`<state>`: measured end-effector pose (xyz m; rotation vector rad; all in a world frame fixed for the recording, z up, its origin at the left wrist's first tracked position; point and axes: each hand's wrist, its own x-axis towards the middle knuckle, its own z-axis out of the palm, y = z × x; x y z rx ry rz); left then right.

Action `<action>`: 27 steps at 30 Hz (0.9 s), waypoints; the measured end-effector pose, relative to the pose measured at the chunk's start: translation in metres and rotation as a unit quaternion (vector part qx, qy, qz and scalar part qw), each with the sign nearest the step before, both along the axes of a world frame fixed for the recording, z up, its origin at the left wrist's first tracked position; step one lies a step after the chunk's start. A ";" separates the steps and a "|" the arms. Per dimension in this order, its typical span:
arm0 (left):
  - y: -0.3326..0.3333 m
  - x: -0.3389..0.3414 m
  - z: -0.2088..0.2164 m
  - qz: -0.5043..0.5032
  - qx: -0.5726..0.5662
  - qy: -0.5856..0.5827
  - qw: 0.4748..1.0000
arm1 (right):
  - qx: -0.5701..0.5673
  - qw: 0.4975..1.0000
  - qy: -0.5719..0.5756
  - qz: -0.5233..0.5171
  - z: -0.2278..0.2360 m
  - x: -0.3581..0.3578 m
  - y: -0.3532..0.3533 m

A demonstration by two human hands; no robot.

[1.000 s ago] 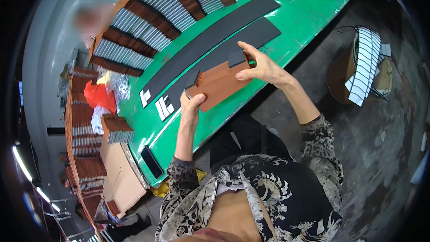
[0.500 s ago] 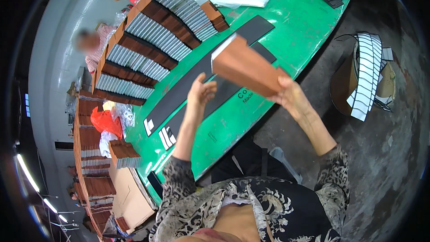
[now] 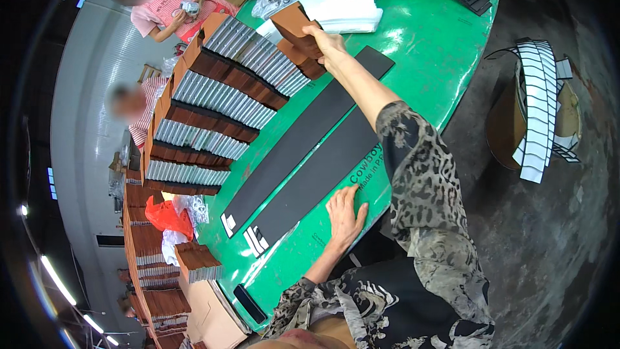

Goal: Applying black adhesive protective pads to small wooden furniture components.

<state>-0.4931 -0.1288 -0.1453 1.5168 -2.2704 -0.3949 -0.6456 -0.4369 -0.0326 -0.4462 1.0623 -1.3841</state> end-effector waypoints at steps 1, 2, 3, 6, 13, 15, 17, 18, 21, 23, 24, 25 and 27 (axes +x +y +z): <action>0.000 0.001 -0.001 0.004 0.003 -0.001 1.000 | 0.001 1.000 -0.002 0.003 -0.002 0.009 -0.013; -0.001 -0.004 -0.001 -0.003 0.003 0.004 1.000 | 0.018 0.999 0.017 -0.026 -0.010 0.008 -0.031; -0.002 -0.005 -0.001 0.000 0.006 0.004 1.000 | 0.035 0.998 0.034 -0.047 -0.012 0.014 -0.039; -0.003 -0.005 0.001 -0.003 0.007 -0.002 1.000 | 0.041 0.997 0.051 -0.035 -0.013 0.022 -0.053; -0.004 -0.002 0.004 0.005 0.013 0.014 1.000 | 0.026 0.997 0.072 -0.007 -0.002 0.042 -0.053; -0.004 -0.004 0.005 -0.001 0.012 0.019 1.000 | 0.013 0.992 0.125 0.007 -0.005 0.043 -0.052; -0.005 -0.003 0.006 0.000 0.012 0.021 1.000 | -0.001 0.990 0.133 0.047 -0.002 0.036 -0.045; -0.004 -0.001 0.006 0.001 0.013 0.020 1.000 | -0.014 0.986 0.139 0.087 0.001 0.036 -0.041; -0.002 0.000 0.006 0.003 0.008 0.020 1.000 | -0.009 0.979 0.168 0.119 -0.002 0.034 -0.042; -0.003 -0.002 0.007 0.001 0.011 0.023 1.000 | -0.021 0.972 0.188 0.140 -0.004 0.027 -0.045; -0.003 -0.004 0.008 -0.001 0.015 0.025 1.000 | -0.018 0.970 0.202 0.137 -0.005 0.025 -0.047; -0.003 -0.005 0.008 0.002 0.014 0.025 1.000 | -0.015 0.967 0.215 0.135 -0.006 0.024 -0.048; -0.003 -0.008 0.008 -0.002 0.015 0.028 1.000 | -0.020 0.964 0.229 0.130 -0.009 0.023 -0.046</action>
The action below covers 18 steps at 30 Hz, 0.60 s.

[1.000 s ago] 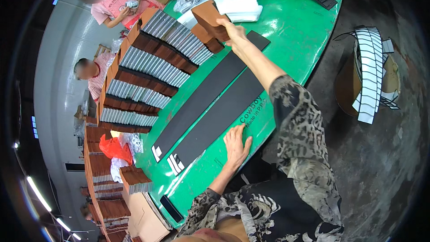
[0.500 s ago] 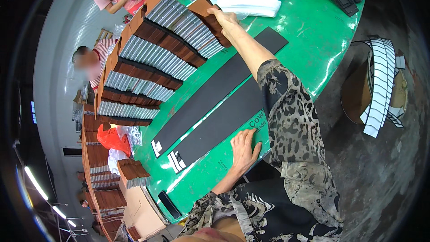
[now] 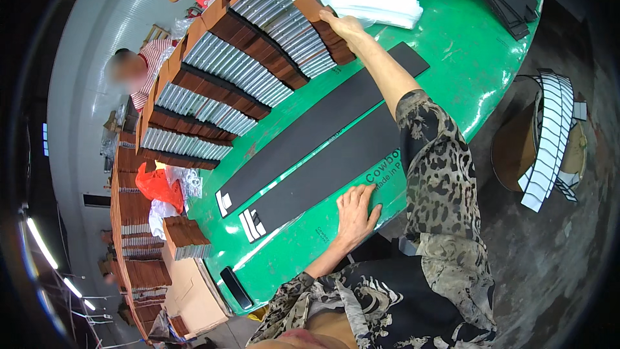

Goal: Applying black adhesive protective pads to small wooden furniture components.

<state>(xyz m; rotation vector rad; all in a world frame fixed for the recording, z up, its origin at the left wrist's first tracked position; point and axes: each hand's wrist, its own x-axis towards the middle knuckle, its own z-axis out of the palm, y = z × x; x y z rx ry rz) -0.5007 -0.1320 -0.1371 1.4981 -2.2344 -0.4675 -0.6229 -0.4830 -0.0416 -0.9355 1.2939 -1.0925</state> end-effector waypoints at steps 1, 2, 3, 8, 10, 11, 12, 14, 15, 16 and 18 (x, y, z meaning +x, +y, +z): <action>0.000 -0.001 0.000 0.005 -0.002 0.001 1.000 | -0.007 1.000 0.027 -0.001 -0.004 -0.003 0.000; -0.002 -0.006 -0.001 -0.002 -0.002 0.002 1.000 | -0.014 0.998 0.058 -0.005 -0.012 -0.011 -0.004; -0.002 -0.008 -0.001 -0.005 -0.003 0.001 1.000 | 0.003 0.999 0.041 -0.018 -0.015 -0.012 -0.007; 0.002 0.013 0.001 0.032 -0.021 -0.006 0.999 | -0.016 0.999 -0.007 0.040 -0.017 0.032 -0.003; 0.007 0.028 -0.004 0.035 -0.018 0.002 0.999 | -0.034 0.990 0.012 0.133 -0.038 0.049 0.001; 0.009 0.027 -0.005 0.037 -0.005 0.012 0.999 | 0.016 0.993 0.009 0.120 -0.043 0.044 -0.003; 0.003 0.010 -0.012 0.010 -0.034 0.031 0.999 | 0.051 0.986 0.013 0.161 -0.062 -0.004 -0.036; -0.004 0.002 -0.017 -0.004 -0.065 0.025 0.998 | 0.020 0.995 -0.095 0.038 -0.080 -0.039 -0.044; -0.010 -0.011 -0.013 -0.018 -0.091 0.042 0.995 | -0.042 0.993 -0.102 0.040 -0.093 -0.097 -0.069; 0.003 0.005 -0.021 0.021 -0.101 0.027 0.994 | -0.046 0.991 -0.122 -0.030 -0.090 -0.051 -0.039; -0.001 0.004 -0.022 0.032 -0.142 0.032 0.989 | -0.152 0.974 -0.067 -0.156 -0.094 -0.060 -0.029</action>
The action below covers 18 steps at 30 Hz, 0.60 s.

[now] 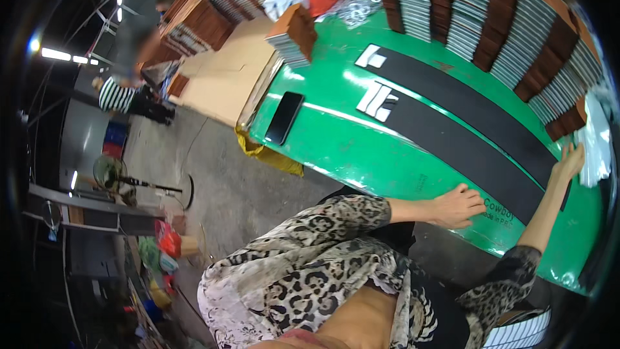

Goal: Applying black adhesive protective pads to small wooden furniture components.

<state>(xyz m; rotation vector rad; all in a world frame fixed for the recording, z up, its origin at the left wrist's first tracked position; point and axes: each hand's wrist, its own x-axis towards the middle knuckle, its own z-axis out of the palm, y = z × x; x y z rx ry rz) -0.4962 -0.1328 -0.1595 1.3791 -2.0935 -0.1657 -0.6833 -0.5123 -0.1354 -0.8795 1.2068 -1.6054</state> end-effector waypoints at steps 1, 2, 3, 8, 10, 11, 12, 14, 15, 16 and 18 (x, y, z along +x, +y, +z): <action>0.002 0.003 -0.004 -0.006 -0.004 0.026 1.000 | -0.004 1.000 0.002 0.015 0.007 0.023 0.021; 0.006 0.007 -0.004 -0.007 -0.004 0.050 0.999 | -0.045 0.997 0.012 0.067 0.026 0.062 0.063; 0.012 0.011 -0.006 0.005 -0.007 0.052 0.999 | -0.088 0.990 0.023 0.109 0.050 0.094 0.114; 0.059 0.040 0.008 0.075 0.015 0.197 0.978 | -0.258 0.895 0.276 0.236 0.079 0.135 0.279; 0.091 0.067 0.018 0.064 0.012 0.216 0.974 | -0.302 0.853 0.294 0.309 0.063 0.128 0.313; 0.109 0.082 0.026 0.081 -0.002 0.210 0.974 | -0.272 0.851 0.315 0.322 0.059 0.125 0.332; 0.127 0.100 0.031 0.094 -0.013 0.205 0.974 | -0.239 0.857 0.317 0.330 0.050 0.123 0.347; 0.168 0.133 0.028 0.189 -0.086 0.175 0.962 | -0.214 0.855 0.316 0.352 0.032 0.136 0.369; 0.193 0.149 0.027 0.247 -0.113 0.152 0.950 | -0.188 0.858 0.299 0.373 0.023 0.146 0.381; 0.217 0.163 0.025 0.302 -0.138 0.129 0.934 | -0.161 0.859 0.284 0.394 0.016 0.155 0.387; 0.259 0.177 0.016 0.386 -0.140 0.064 0.910 | -0.171 0.843 0.279 0.427 0.029 0.177 0.395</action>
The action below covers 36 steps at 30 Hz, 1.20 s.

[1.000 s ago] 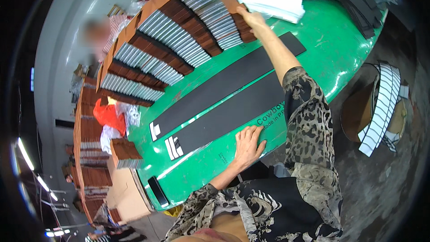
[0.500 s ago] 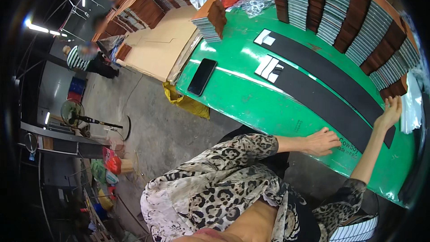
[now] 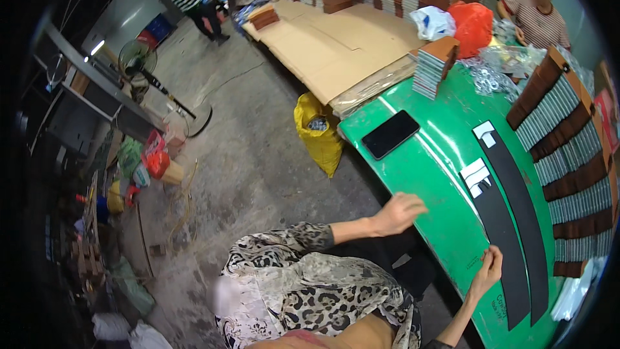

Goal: Applying black adhesive protective pads to small wooden furniture components.

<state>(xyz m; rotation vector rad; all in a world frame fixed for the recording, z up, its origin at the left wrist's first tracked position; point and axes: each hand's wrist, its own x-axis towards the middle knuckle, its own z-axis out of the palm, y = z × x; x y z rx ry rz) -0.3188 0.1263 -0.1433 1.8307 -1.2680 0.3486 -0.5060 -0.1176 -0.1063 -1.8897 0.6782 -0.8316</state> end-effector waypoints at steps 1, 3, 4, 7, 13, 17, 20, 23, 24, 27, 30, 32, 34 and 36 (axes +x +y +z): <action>0.022 0.002 -0.003 0.036 0.007 -0.007 0.999 | -0.008 0.999 -0.010 0.049 0.011 0.017 0.004; 0.053 0.001 -0.012 0.098 0.006 0.019 0.995 | -0.015 0.992 -0.026 0.123 0.036 0.048 0.006; 0.065 -0.004 -0.017 0.128 0.002 0.052 0.990 | -0.008 0.988 -0.032 0.154 0.048 0.062 0.007; 0.109 -0.024 -0.042 0.257 -0.003 0.177 0.950 | -0.023 0.963 -0.014 0.267 0.071 0.107 0.026; 0.146 -0.015 -0.032 0.350 -0.047 0.237 0.905 | -0.067 0.879 0.042 0.470 0.082 0.163 0.080; 0.156 0.011 -0.006 0.374 -0.094 0.254 0.887 | -0.101 0.800 0.107 0.581 0.080 0.194 0.121; 0.167 0.036 -0.006 0.377 -0.127 0.279 0.874 | -0.131 0.739 0.111 0.652 0.080 0.233 0.159; 0.180 0.071 -0.010 0.368 -0.142 0.292 0.871 | -0.173 0.712 0.089 0.675 0.073 0.289 0.205; 0.186 0.088 -0.013 0.360 -0.153 0.302 0.869 | -0.231 0.691 0.053 0.683 0.071 0.312 0.224; 0.212 0.142 -0.016 0.353 -0.197 0.331 0.853 | -0.248 0.685 0.042 0.684 0.077 0.397 0.287; 0.253 0.200 -0.018 0.377 -0.206 0.349 0.833 | -0.273 0.706 0.016 0.654 0.065 0.498 0.351; 0.291 0.225 -0.033 0.426 -0.217 0.336 0.812 | -0.302 0.722 -0.006 0.623 0.047 0.557 0.396; 0.327 0.235 -0.025 0.426 -0.246 0.401 0.773 | -0.440 0.767 0.089 0.458 0.022 0.608 0.418; 0.369 0.231 -0.010 0.438 -0.272 0.419 0.747 | -0.411 0.751 0.200 0.477 -0.024 0.644 0.413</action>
